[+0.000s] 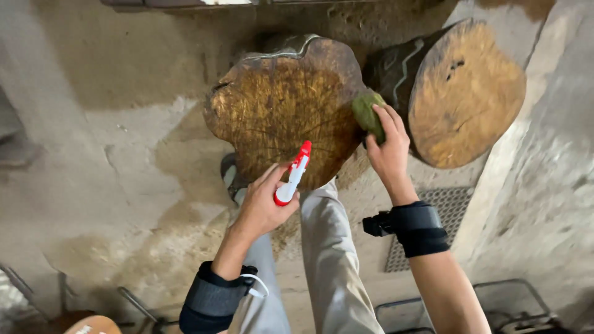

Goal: The person sprays a cleaning solution onto a wooden table and several small stools, then wipes each surface with a cloth. The person moves between items, repeating the spray-and-wipe sequence on each piece of furniture.

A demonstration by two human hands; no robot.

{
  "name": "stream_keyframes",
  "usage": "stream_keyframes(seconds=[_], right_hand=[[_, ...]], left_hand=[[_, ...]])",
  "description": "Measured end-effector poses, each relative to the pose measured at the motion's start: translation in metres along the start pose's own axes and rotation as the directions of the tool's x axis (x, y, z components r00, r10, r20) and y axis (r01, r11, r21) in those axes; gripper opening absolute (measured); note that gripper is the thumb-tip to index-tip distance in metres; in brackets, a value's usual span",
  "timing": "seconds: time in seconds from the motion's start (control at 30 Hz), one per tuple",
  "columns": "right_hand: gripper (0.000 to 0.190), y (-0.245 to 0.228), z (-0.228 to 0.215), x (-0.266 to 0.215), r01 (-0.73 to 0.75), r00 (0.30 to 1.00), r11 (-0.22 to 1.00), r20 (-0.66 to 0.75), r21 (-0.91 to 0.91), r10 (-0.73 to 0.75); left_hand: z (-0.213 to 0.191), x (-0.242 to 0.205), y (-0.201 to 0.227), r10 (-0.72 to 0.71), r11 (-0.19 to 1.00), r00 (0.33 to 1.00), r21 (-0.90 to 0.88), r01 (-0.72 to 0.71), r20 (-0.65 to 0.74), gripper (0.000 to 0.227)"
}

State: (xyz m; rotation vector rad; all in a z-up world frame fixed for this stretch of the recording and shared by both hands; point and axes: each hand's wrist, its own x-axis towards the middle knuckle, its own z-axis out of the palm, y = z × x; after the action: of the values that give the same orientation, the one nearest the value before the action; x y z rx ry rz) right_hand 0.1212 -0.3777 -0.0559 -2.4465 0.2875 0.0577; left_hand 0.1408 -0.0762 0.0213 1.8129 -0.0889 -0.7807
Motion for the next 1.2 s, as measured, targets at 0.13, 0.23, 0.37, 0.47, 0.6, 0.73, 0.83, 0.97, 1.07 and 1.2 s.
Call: stream_keyframes(seconds=[0.13,0.23,0.37,0.47,0.6,0.73,0.83,0.97,1.07,1.2], right_hand=[[0.06,0.004,-0.005,0.028,0.078,0.995,0.995,0.059,0.058,-0.081],[0.06,0.017,-0.01,0.039,0.11,0.987,0.992,0.112,0.067,-0.117],[0.06,0.033,-0.015,0.051,0.153,0.979,0.986,0.123,0.067,-0.16],[0.061,0.036,-0.011,0.06,0.169,0.978,0.984,0.112,0.054,-0.175],[0.062,0.027,0.012,0.084,0.207,0.974,0.975,0.077,0.077,-0.213],[0.061,-0.001,0.033,0.095,0.225,0.969,0.967,0.074,0.119,-0.235],[0.063,-0.004,0.046,0.103,0.233,0.967,0.965,0.077,0.119,-0.243],[0.069,-0.003,0.077,0.11,0.286,0.956,0.958,0.061,0.032,-0.287],[0.068,-0.027,0.098,0.09,0.202,0.958,0.979,0.206,0.01,-0.2],[0.077,-0.034,0.083,0.025,0.517,0.76,0.855,0.477,-0.033,-0.441]], left_hand=[[0.036,0.01,-0.003,-0.015,0.992,0.99,-0.128,-0.003,-0.139,0.056],[0.062,0.018,-0.003,0.07,0.997,0.971,0.031,-0.064,-0.227,0.053],[0.08,0.028,0.01,0.069,0.997,0.952,-0.02,-0.079,-0.3,0.054],[0.087,0.027,0.006,-0.002,0.989,0.952,-0.142,-0.043,-0.306,0.056],[0.096,0.015,-0.014,0.042,0.999,0.932,0.03,-0.033,-0.36,0.048],[0.088,0.01,-0.013,0.024,0.999,0.931,0.042,-0.01,-0.365,0.055],[0.077,0.01,-0.007,-0.034,0.988,0.942,-0.154,-0.019,-0.335,0.062],[0.075,0.008,-0.019,-0.027,0.99,0.946,-0.136,-0.018,-0.324,0.062],[0.069,0.009,-0.019,-0.025,0.992,0.948,-0.128,-0.016,-0.318,0.061],[0.068,0.007,-0.018,-0.024,0.98,0.947,-0.193,-0.041,-0.321,0.06]])
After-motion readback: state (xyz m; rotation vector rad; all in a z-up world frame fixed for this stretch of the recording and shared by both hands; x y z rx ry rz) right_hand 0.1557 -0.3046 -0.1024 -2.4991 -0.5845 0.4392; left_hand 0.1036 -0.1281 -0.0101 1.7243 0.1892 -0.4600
